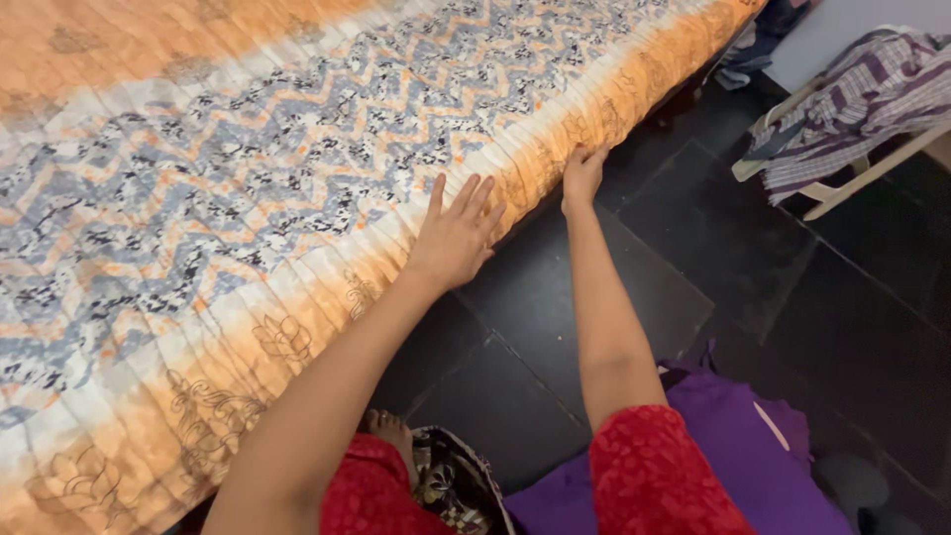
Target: The person smooths and adjusts a patterned bedsheet on a bed, pulling and tucking the edges by hand. The person moves around the bed to straighten the sheet along different sides.
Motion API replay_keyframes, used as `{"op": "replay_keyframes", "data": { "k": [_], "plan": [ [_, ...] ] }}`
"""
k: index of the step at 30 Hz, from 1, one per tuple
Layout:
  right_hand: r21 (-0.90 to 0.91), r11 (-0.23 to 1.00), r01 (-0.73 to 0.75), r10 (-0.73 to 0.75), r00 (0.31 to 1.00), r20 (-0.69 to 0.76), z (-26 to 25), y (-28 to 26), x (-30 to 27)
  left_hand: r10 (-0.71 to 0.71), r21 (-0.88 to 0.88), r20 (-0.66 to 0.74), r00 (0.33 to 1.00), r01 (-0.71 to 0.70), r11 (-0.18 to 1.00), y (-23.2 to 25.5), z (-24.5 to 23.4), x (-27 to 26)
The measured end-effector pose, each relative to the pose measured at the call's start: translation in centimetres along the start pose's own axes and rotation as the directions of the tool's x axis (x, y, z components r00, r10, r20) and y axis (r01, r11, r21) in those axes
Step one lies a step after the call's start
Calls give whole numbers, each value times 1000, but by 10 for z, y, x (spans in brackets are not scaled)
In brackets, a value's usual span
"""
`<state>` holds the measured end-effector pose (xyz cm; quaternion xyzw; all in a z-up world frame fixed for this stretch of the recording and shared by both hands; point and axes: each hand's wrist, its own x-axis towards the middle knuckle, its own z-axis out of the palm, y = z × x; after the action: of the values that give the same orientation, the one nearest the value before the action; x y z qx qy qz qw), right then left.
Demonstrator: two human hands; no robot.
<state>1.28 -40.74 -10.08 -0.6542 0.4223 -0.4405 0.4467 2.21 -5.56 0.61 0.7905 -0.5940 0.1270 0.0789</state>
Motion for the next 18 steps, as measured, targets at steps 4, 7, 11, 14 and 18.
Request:
{"op": "replay_keyframes", "data": {
  "k": [4, 7, 11, 14, 18],
  "plan": [
    [286, 934, -213, 208, 977, 47, -6, 27, 59, -13, 77, 71, 997, 8, 997, 4, 2, 50],
    [546, 770, -331, 268, 944, 194, -18, 49, 95, -178, -5, 209, 962, 183, 983, -2, 11, 72],
    [689, 637, -347, 52, 910, 411, -1, 61, 115, -187, -1, 334, 924, 199, 980, -11, 22, 79],
    [672, 602, -432, 115, 879, 462, 12, 53, 123, -155, 3, 267, 951, 160, 987, -12, 24, 75],
    [678, 597, -429, 17, 852, 524, 16, 14, 135, -140, -18, 260, 955, 150, 989, -12, 23, 76]
  ]
}}
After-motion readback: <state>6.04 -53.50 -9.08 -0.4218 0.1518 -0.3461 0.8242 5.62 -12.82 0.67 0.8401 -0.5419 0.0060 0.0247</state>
